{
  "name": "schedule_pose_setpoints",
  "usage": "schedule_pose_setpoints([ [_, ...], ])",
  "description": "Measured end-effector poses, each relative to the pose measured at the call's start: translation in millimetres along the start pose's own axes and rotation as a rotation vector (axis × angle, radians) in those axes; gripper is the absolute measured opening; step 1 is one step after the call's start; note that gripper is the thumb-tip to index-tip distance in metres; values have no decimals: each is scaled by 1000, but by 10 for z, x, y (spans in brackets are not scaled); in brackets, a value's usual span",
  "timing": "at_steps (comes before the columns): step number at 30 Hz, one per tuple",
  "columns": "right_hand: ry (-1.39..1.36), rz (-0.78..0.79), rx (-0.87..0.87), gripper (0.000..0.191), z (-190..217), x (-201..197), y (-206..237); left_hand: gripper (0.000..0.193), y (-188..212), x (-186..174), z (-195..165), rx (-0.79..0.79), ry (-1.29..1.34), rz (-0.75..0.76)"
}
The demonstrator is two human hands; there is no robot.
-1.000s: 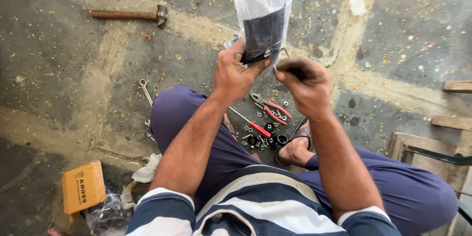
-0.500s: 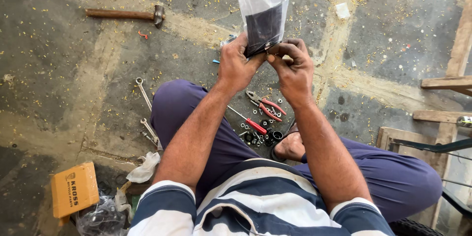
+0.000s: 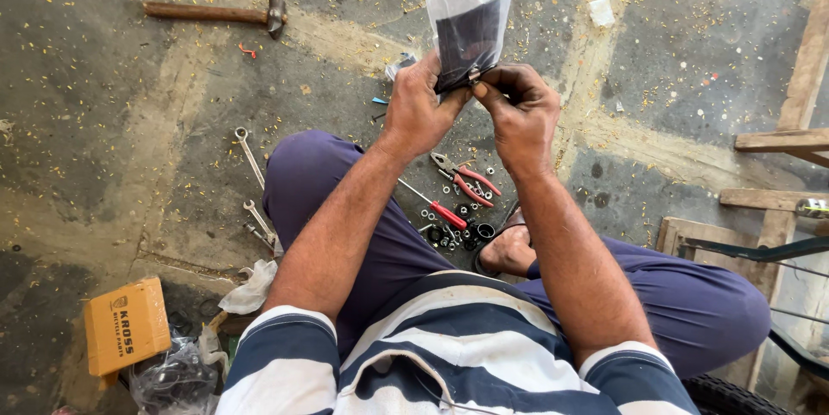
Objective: The person sits on the workshop floor and assembles a plastic-wrapped bicycle fender, using a screwdriver to drive a bolt through the fender and pliers to hold or cut fasteners, handling nuts and bolts from the floor.
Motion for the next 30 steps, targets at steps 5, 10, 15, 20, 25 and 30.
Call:
schedule_pose_setpoints([
  [5,120,-37,-18,10,48,-4,43,31,24,40,-22,6,-27,-11],
  [10,46,-42,54,11,-35,-38,62,33,39,65,-11,1,5,-13],
  [15,4,-28,50,11,-56,-56,82,30,50,101,137,-112,39,17],
  [20,350,-109,-269,12,325,32,212,30,67,109,120,-62,161,-17],
  [25,689,-144,-601,14,754,228,385,23,92,96,175,-84,157,-49],
  [30,807,-120,-642,15,851,276,380,21,76,98,208,-84,138,-51],
])
Point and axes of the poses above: each hand's wrist, its own y-axis away from the middle knuckle, its own x-axis out of the palm, z = x × y, the point moved 10 cm from there along -y, towards the middle knuckle, and after that the axes turned 1 degree about -x, right-handed, at the moved point
